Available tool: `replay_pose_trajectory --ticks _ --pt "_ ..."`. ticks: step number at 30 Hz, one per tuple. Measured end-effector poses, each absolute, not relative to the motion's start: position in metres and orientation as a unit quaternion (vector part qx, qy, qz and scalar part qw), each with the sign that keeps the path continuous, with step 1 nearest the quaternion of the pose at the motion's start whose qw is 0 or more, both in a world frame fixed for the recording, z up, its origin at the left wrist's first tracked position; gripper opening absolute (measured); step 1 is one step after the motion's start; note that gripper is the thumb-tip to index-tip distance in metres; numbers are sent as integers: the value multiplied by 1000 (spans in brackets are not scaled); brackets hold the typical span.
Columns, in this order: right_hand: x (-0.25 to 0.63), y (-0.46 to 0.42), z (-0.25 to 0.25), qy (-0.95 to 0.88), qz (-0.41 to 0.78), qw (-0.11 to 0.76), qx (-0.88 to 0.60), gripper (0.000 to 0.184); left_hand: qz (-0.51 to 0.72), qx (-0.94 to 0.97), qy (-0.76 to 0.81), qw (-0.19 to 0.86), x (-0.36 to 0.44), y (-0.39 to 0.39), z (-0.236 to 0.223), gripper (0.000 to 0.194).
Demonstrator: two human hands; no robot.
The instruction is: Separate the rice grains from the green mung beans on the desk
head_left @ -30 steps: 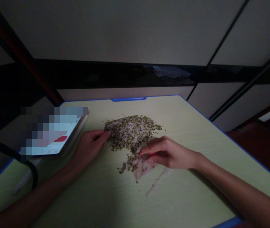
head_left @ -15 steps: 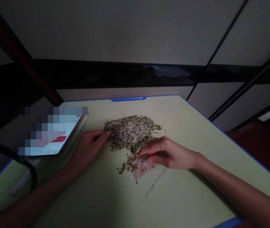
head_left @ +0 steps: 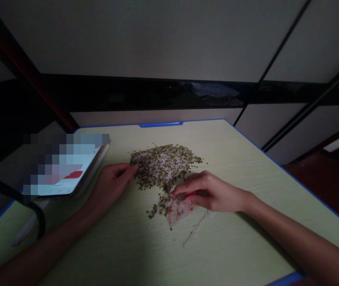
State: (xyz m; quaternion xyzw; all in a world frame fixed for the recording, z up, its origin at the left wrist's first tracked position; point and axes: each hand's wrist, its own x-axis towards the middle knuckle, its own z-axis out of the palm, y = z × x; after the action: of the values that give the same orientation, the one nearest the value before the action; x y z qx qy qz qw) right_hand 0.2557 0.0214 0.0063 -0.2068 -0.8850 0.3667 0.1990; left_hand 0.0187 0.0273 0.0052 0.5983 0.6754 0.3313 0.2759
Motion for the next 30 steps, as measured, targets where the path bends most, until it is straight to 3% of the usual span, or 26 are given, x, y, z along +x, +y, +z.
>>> replay_pose_trajectory --ticks 30 --pt "255 22 7 -883 368 202 -211 24 336 599 674 272 19 28 4 34"
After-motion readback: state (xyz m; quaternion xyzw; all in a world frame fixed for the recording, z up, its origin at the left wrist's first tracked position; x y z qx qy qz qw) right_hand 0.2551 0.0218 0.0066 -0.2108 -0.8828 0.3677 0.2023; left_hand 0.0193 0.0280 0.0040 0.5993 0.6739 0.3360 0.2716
